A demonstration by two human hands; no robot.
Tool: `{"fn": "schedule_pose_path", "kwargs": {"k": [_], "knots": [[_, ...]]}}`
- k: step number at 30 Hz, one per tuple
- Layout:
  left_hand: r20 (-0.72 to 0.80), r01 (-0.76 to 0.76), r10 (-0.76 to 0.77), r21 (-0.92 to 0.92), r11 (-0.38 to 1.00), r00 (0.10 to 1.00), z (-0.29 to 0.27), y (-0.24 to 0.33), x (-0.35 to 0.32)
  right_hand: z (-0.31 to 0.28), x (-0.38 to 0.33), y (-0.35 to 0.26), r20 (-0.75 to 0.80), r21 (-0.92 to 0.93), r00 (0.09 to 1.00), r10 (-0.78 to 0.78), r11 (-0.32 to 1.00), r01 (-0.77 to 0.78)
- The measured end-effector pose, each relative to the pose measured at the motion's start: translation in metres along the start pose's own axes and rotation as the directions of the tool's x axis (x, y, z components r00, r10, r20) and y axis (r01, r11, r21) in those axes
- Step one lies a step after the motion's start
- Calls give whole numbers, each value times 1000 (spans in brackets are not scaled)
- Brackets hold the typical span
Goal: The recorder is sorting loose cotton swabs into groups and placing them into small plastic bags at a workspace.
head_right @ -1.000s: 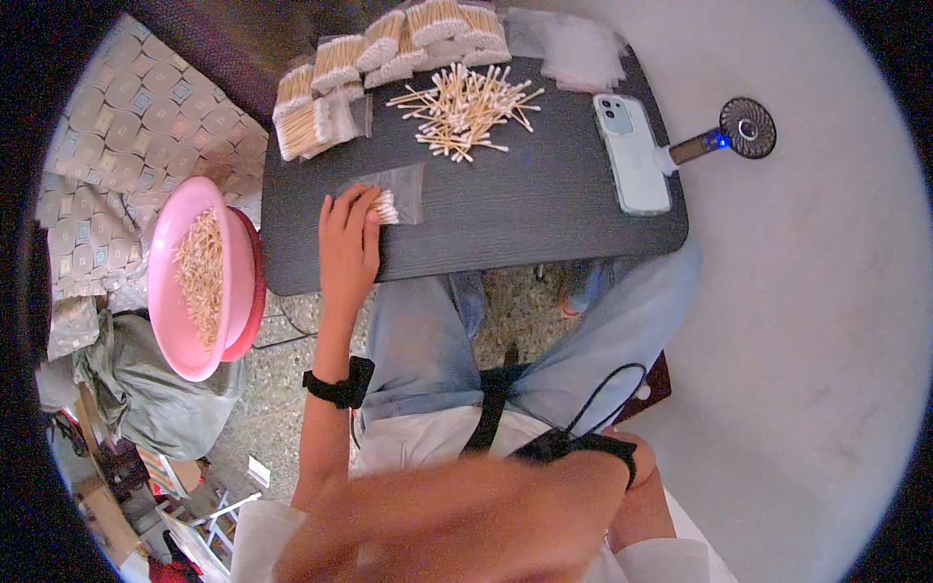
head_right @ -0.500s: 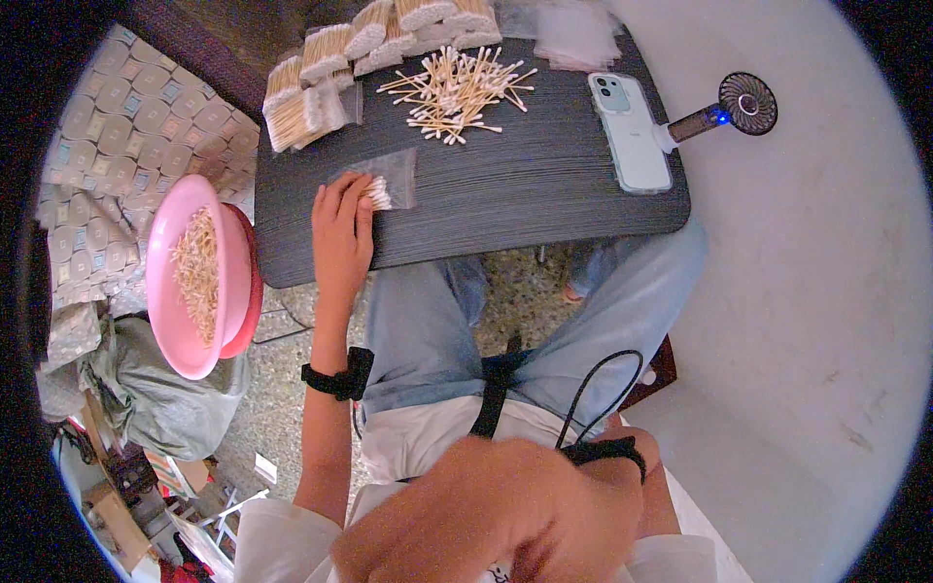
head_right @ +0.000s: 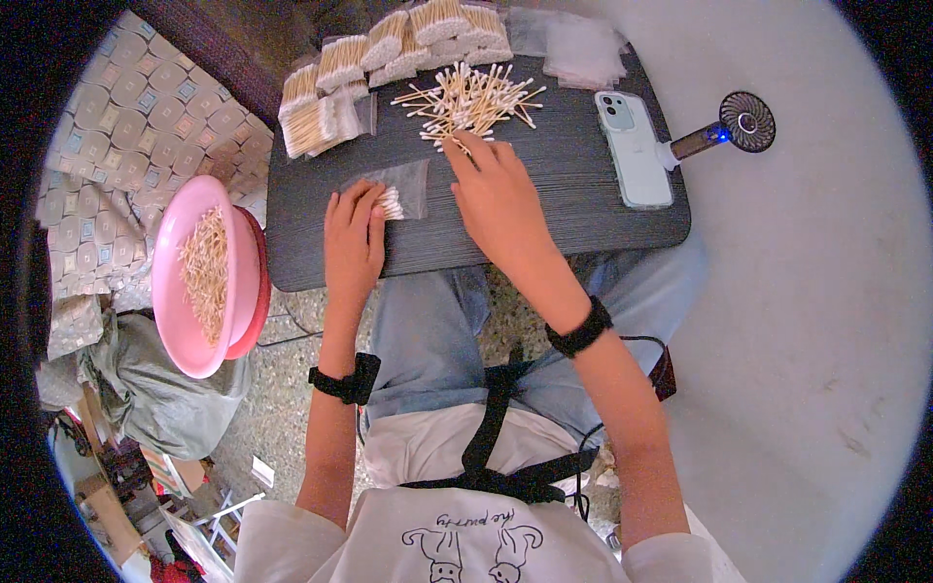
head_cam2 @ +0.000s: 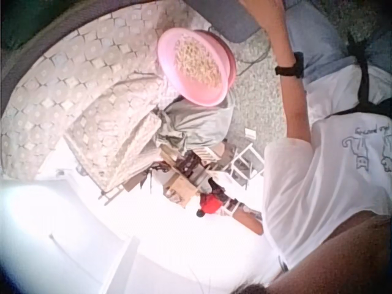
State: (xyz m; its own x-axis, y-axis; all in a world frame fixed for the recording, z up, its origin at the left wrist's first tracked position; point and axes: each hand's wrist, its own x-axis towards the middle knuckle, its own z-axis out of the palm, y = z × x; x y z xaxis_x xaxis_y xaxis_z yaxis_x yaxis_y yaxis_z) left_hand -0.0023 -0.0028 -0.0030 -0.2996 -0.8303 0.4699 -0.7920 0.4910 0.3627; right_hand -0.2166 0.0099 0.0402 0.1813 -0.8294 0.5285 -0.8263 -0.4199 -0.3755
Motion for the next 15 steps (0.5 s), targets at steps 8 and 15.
{"fn": "schedule_pose_path", "kwargs": {"k": [8,15], "knots": [[-9,-8,8,-1,1000,1000,0,1,0,31,2,21,39,-194,999,26,981,-18],[-4,-8,8,-5,1000,1000,-2,3,1,35,0,34,-1,-214,1000,-31,976,30]]}}
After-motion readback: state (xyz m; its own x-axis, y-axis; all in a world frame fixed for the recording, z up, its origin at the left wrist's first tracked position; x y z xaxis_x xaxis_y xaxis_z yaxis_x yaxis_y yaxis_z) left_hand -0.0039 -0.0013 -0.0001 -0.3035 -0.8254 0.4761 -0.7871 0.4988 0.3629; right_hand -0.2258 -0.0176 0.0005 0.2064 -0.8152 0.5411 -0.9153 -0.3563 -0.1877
